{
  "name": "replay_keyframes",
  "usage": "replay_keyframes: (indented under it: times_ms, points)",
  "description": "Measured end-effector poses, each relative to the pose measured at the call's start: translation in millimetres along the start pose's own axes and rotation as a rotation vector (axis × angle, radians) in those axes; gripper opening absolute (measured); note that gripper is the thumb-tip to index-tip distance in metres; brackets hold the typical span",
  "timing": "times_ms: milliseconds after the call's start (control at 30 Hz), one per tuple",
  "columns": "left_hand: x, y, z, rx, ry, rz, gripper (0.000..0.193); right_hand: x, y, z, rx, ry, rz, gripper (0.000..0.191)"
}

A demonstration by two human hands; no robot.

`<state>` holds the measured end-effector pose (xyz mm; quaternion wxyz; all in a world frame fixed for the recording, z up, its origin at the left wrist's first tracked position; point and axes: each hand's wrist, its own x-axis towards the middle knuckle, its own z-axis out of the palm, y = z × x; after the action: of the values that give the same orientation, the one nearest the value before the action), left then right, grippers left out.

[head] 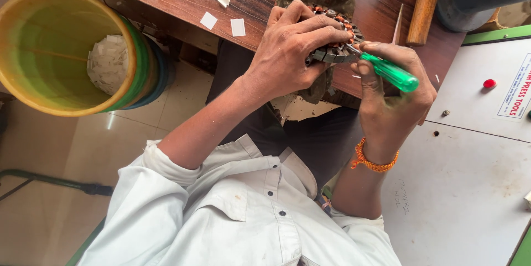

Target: The person inserts small white insulating pieces into the slots of a motor rotor using a green screwdriver and scissors. They cut the pieces to size and wedge them between copper windings, repeating the process across multiple slots.

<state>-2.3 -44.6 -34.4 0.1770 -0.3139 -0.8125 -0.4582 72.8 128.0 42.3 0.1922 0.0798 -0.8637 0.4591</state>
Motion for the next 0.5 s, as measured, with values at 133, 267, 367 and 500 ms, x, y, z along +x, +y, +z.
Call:
replay_keyframes:
  times_ms: [133,267,367,500]
  points:
    - [0.8,-0.5,-0.6,0.013,-0.028,-0.012,0.05,2.1,15.1,1.2,0.347,0.095,0.179,0.023]
    - [0.5,-1.0,-2.2,0.01,-0.055,-0.003,0.05,5.9,37.7,5.0,0.667,0.138,0.235,0.029]
    - [0.9,-0.4,-4.3,0.015,-0.076,0.0,0.05,4.8,47.4,-1.8,0.684,0.107,0.262,0.031]
    - [0.8,1.3,-9.5,0.039,-0.104,0.037,0.054,4.1,54.0,-8.0,0.705,0.044,0.245,0.029]
